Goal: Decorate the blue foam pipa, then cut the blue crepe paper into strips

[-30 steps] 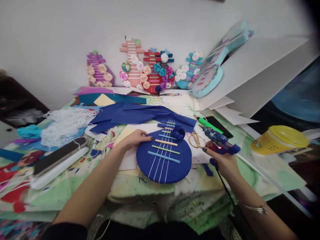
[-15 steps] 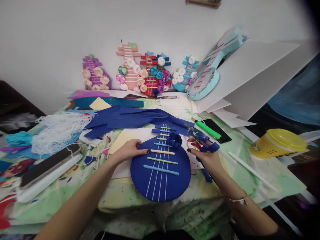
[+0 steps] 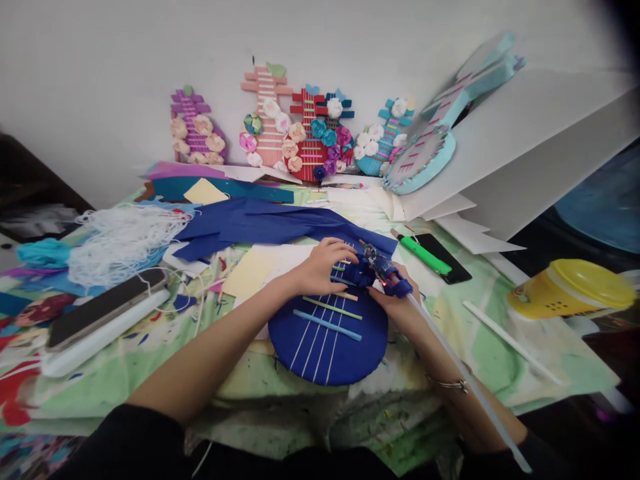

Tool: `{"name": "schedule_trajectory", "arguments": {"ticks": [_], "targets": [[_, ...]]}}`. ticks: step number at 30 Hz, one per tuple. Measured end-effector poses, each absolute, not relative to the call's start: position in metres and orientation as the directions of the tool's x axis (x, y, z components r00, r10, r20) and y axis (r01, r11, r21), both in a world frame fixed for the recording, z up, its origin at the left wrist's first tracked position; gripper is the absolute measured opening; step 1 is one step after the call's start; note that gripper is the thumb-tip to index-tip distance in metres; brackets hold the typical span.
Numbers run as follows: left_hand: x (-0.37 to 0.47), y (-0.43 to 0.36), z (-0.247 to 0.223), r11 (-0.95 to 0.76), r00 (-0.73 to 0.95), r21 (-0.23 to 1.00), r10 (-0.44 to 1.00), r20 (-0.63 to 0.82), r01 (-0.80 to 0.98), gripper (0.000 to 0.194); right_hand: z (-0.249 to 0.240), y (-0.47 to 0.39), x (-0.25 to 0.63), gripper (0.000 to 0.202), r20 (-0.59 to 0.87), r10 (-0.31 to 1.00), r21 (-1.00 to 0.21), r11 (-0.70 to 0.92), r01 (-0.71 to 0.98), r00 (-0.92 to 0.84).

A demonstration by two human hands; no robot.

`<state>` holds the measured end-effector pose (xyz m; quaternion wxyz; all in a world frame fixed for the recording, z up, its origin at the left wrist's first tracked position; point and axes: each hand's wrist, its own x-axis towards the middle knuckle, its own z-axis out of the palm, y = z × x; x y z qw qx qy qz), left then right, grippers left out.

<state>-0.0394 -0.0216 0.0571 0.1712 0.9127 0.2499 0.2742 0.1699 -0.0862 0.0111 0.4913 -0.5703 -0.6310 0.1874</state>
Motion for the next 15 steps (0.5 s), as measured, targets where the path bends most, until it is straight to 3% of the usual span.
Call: {"name": "schedule_trajectory", "arguments": {"ticks": [6,15], "targets": [[-0.027,-0.016,0.040,-0.788,0.715,0.503,0.575,0.397,0.354,0.049,0.006,-0.086,0.171,0.042,0.366,0.921,-0.842,0.266,0.470,0.135],[-0.023,-0.027,0.031,-0.739,0.623,0.518,0.658,0.422,0.430,0.035,0.003,-0.083,0.172,0.050,0.329,0.929,-0.873,0.231,0.429,0.169]]}}
